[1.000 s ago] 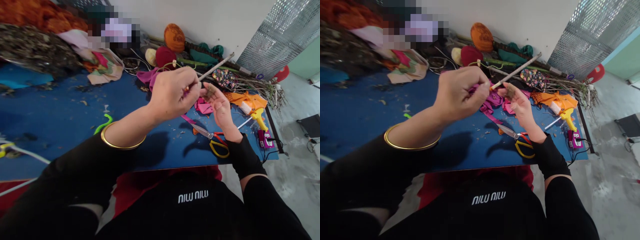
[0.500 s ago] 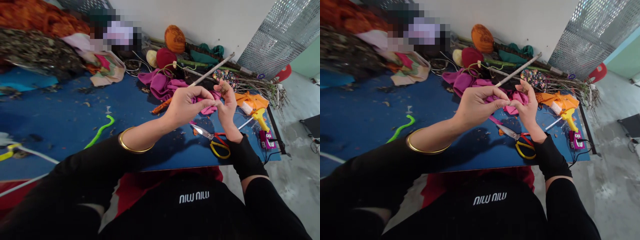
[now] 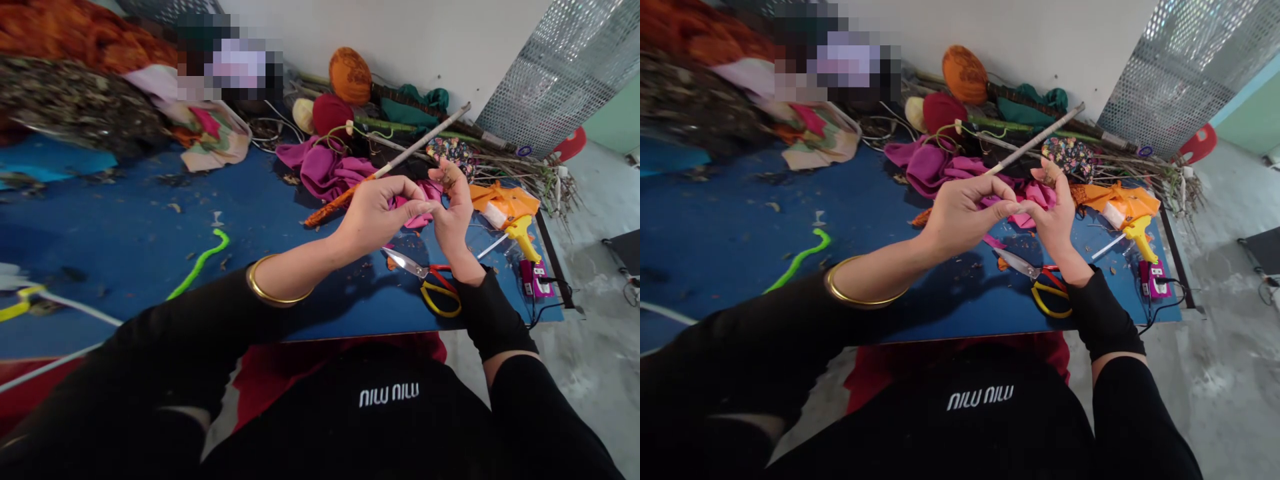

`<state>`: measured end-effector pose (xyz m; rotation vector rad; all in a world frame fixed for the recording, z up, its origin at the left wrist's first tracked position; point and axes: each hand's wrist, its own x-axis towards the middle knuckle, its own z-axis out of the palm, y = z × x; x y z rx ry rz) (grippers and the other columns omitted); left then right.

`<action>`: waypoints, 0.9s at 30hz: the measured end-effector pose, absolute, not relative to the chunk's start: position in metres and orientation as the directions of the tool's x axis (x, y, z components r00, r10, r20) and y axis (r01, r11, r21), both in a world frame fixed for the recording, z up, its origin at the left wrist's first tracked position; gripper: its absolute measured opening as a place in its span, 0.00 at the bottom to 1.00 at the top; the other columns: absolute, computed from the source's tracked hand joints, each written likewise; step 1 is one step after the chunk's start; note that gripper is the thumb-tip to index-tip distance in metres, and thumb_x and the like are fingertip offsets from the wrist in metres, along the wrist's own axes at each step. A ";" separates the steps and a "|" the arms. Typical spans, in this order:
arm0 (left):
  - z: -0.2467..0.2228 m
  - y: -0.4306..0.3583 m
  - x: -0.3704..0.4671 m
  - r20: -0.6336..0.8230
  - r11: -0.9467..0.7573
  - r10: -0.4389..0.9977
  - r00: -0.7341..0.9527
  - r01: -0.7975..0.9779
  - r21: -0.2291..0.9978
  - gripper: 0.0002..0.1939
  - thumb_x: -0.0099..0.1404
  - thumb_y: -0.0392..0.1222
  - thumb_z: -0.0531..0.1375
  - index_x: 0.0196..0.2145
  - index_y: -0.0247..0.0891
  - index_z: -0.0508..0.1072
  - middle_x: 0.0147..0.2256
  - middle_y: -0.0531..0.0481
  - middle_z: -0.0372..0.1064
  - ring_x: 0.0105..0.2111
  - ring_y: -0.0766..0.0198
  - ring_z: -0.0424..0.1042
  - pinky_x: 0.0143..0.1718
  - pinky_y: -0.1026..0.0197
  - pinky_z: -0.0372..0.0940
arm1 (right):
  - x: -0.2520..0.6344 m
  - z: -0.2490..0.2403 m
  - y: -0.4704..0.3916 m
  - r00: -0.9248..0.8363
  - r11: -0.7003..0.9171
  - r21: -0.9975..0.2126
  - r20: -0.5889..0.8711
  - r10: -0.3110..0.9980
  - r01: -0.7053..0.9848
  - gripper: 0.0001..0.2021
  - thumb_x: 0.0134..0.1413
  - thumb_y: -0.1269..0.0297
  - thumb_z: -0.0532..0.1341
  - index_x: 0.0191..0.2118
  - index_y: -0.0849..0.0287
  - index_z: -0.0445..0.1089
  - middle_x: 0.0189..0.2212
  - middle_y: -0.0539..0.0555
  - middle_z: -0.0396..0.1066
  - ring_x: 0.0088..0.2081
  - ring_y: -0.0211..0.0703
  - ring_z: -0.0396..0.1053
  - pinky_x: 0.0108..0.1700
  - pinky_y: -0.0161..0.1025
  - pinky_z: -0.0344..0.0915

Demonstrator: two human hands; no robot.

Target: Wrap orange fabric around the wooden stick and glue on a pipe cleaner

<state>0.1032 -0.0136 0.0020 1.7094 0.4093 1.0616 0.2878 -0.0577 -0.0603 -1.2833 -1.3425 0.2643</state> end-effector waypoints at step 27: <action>-0.007 -0.009 0.110 0.409 -0.181 0.747 0.524 -0.432 0.884 0.27 0.60 0.62 0.77 0.30 0.39 0.71 0.31 0.50 0.77 0.30 0.65 0.77 0.34 0.62 0.75 | 0.302 -0.065 -0.046 0.379 0.458 -0.814 0.574 0.726 0.357 0.45 0.53 0.23 0.63 0.67 0.49 0.67 0.62 0.60 0.71 0.68 0.60 0.69 0.71 0.65 0.67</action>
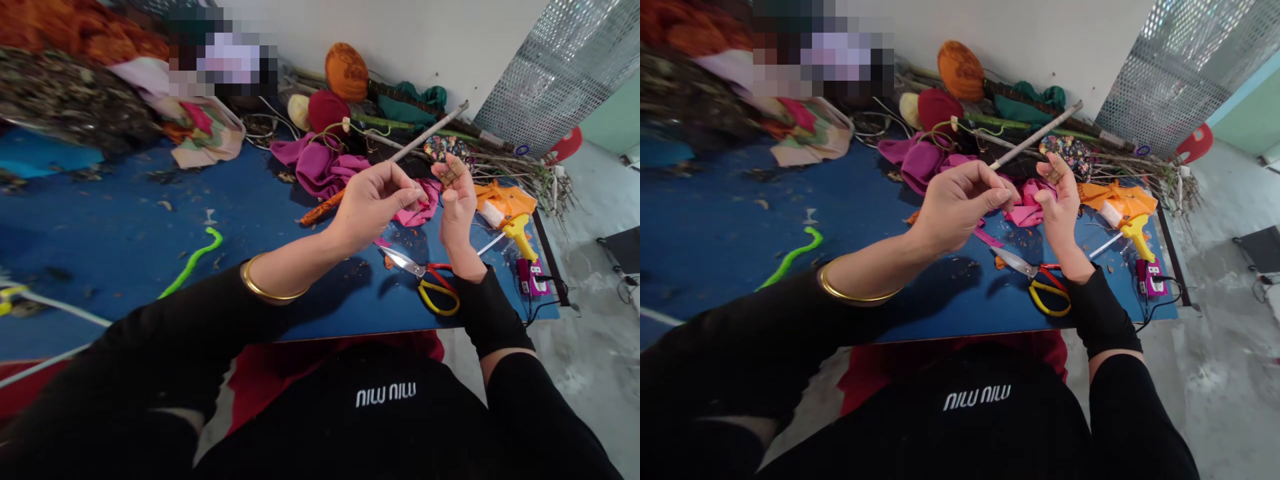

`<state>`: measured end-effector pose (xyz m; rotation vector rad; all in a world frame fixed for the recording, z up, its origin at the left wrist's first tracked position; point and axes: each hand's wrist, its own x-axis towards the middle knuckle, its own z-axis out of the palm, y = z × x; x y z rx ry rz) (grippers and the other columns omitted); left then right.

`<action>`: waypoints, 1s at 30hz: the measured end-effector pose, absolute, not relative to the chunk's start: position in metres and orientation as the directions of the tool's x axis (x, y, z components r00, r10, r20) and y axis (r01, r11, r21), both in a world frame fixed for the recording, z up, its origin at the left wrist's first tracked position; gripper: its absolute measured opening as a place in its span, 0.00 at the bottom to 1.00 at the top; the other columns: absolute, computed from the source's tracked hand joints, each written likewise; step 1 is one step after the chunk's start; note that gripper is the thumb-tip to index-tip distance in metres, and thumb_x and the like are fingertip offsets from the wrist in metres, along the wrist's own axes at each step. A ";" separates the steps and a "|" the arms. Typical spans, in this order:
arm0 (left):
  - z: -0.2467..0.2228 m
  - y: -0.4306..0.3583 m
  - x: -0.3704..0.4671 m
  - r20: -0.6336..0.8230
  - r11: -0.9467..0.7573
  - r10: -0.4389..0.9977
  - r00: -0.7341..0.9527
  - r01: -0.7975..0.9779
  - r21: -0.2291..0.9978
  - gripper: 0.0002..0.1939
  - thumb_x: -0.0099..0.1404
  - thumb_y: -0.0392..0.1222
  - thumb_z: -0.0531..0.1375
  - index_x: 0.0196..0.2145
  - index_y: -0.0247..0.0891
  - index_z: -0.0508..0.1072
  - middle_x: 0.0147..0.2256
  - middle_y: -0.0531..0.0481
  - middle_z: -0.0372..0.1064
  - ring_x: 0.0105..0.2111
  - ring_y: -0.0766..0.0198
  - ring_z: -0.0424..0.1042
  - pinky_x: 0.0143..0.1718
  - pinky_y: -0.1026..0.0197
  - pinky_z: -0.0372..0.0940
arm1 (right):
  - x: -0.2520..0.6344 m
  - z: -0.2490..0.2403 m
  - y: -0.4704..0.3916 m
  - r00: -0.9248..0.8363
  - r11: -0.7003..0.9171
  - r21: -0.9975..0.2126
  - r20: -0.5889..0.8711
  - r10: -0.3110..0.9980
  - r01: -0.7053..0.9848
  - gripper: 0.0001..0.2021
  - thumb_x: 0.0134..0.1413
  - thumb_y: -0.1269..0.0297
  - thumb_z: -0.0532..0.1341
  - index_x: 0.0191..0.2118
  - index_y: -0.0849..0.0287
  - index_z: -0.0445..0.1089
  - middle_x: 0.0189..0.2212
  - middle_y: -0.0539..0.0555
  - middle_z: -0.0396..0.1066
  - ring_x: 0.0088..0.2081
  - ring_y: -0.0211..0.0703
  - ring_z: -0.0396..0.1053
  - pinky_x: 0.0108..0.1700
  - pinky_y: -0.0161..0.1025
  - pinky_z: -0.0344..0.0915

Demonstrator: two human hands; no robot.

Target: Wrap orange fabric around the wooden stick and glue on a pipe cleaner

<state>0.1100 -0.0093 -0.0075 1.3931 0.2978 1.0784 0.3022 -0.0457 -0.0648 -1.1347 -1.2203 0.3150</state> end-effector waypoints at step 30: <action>0.002 0.001 0.108 0.175 -0.200 0.658 0.732 -0.054 0.978 0.16 0.64 0.31 0.64 0.19 0.35 0.74 0.17 0.55 0.68 0.18 0.73 0.62 0.22 0.68 0.56 | 0.281 -0.052 -0.060 0.270 0.422 -0.705 0.645 0.715 0.570 0.43 0.50 0.30 0.72 0.66 0.46 0.67 0.60 0.57 0.74 0.67 0.59 0.69 0.73 0.61 0.64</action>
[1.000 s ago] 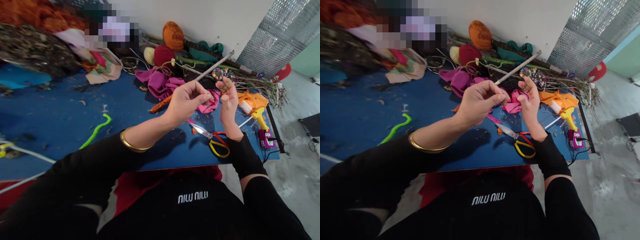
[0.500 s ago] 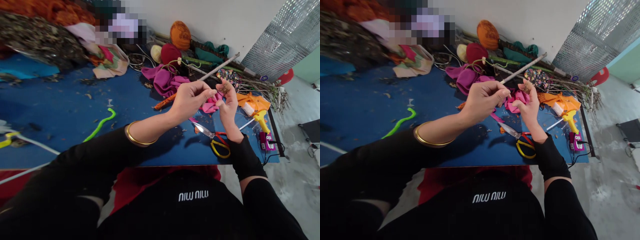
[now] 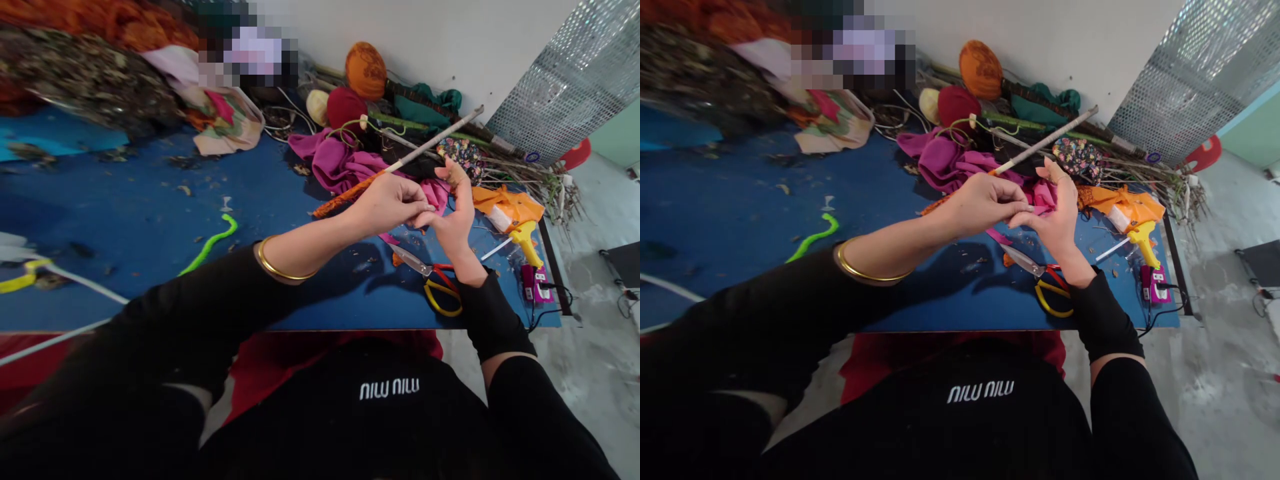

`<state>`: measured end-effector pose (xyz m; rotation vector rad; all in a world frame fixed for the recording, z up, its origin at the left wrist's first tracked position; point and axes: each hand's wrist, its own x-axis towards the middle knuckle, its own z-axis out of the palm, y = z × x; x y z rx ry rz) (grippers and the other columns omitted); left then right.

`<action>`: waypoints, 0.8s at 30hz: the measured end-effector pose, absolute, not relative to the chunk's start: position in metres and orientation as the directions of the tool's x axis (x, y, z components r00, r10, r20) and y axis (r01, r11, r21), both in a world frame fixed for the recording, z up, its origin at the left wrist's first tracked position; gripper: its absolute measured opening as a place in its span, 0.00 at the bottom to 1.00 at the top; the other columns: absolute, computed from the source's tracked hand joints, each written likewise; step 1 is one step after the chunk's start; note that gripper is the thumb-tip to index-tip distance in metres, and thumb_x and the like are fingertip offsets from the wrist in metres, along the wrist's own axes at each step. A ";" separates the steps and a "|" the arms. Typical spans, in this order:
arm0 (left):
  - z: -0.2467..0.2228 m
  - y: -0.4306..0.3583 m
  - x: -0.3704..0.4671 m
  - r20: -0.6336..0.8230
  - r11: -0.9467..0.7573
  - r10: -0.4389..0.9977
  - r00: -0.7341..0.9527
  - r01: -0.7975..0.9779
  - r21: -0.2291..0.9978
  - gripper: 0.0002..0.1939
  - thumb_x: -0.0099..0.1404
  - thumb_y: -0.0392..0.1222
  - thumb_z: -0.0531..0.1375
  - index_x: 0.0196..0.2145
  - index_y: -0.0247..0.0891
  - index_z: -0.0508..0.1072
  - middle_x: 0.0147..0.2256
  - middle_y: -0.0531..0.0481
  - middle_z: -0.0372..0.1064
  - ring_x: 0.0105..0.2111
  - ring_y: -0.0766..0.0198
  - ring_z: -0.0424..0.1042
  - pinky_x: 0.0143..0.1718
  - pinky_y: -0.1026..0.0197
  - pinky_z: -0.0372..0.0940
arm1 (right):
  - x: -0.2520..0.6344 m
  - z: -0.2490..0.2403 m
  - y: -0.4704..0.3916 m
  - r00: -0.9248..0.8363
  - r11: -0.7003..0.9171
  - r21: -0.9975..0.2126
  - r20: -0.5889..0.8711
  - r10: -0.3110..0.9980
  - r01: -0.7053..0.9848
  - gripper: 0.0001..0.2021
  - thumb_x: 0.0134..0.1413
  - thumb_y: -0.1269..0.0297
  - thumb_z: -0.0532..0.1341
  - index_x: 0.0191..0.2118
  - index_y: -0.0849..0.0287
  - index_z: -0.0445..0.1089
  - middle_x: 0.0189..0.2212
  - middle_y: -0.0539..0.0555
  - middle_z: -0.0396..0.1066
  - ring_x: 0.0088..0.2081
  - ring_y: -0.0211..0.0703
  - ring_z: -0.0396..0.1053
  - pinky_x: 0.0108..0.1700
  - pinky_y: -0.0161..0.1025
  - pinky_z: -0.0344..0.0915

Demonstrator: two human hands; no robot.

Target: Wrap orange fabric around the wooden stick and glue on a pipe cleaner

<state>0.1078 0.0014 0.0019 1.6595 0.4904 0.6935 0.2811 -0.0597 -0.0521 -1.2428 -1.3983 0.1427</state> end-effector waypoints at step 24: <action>0.002 0.014 0.106 0.042 0.285 0.669 0.742 -0.308 0.908 0.14 0.60 0.49 0.74 0.29 0.39 0.76 0.29 0.49 0.76 0.32 0.62 0.78 0.34 0.61 0.73 | 0.323 -0.073 -0.039 0.503 0.450 -0.873 0.479 0.719 0.187 0.26 0.70 0.33 0.55 0.36 0.51 0.70 0.27 0.47 0.69 0.31 0.39 0.70 0.39 0.43 0.72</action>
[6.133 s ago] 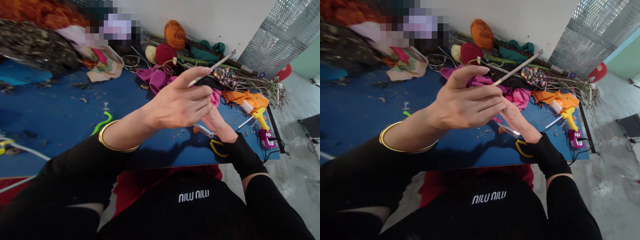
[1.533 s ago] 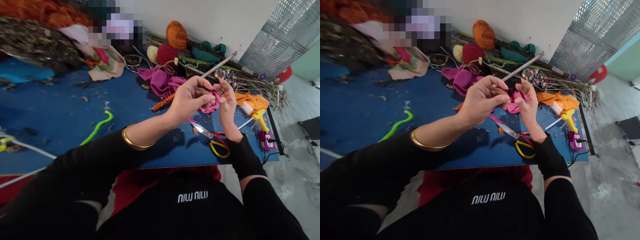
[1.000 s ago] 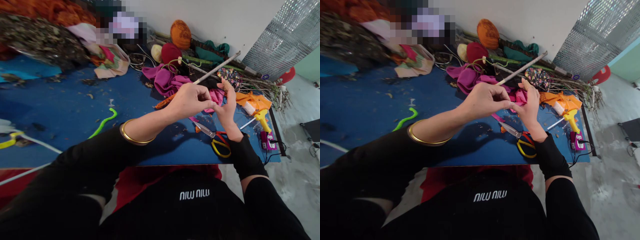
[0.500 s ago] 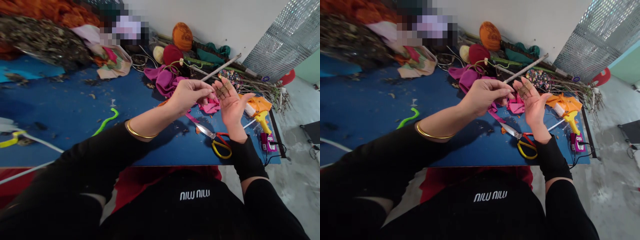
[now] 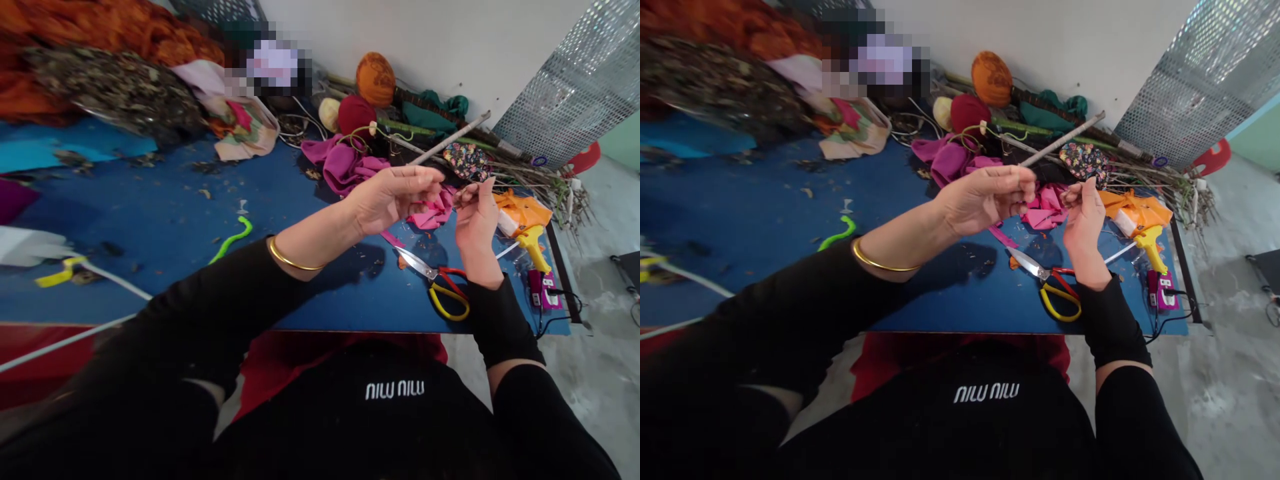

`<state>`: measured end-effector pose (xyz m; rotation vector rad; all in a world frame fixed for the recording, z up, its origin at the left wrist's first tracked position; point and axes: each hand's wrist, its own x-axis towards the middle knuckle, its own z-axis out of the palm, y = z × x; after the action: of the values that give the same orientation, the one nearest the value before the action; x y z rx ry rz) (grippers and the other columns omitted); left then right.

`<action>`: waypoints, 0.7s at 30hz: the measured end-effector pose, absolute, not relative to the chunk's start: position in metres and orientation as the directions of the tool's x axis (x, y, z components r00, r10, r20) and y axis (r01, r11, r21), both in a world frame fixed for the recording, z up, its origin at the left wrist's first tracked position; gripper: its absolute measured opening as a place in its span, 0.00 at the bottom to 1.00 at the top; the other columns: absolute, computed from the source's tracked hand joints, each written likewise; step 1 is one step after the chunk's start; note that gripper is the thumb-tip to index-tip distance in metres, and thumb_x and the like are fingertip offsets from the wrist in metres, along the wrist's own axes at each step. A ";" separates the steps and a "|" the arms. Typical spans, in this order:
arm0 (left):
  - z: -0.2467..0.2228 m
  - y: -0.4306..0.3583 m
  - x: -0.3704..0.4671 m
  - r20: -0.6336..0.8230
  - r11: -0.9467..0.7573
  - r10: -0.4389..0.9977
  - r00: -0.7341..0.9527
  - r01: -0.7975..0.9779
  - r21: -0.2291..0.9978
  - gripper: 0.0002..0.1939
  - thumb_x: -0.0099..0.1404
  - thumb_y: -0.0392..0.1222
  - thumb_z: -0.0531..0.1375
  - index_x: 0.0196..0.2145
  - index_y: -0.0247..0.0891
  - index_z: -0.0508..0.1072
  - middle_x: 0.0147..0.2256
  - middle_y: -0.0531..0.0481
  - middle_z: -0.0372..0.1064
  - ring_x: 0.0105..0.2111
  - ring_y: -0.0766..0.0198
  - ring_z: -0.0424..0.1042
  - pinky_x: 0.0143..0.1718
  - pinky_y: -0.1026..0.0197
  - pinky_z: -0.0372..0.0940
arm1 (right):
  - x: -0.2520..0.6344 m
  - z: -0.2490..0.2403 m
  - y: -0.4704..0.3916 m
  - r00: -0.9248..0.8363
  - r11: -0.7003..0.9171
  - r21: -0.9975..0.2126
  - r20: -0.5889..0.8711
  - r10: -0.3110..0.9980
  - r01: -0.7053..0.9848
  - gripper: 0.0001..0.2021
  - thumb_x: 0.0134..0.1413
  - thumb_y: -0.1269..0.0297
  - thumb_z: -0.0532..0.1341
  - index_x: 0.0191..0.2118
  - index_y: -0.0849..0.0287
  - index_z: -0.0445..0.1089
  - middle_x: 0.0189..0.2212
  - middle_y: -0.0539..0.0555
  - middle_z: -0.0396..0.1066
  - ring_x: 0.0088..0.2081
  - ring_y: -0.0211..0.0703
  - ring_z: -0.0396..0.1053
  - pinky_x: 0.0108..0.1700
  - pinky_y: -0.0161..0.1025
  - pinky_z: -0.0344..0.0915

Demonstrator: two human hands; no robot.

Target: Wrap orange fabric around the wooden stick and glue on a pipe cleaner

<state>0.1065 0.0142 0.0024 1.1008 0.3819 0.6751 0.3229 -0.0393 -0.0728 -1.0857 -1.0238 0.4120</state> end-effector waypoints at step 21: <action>0.003 -0.001 0.099 0.554 -0.604 0.715 0.425 -0.024 0.797 0.22 0.57 0.48 0.78 0.26 0.43 0.67 0.30 0.51 0.71 0.37 0.58 0.73 0.47 0.53 0.70 | 0.274 -0.034 -0.066 0.363 0.509 -0.800 0.598 0.714 0.316 0.17 0.62 0.43 0.71 0.42 0.51 0.80 0.35 0.47 0.79 0.37 0.39 0.78 0.43 0.40 0.78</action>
<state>0.0986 -0.0014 0.0027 1.9218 0.5861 1.2362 0.2736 -0.0657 -0.0341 -1.0634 -1.2243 0.3306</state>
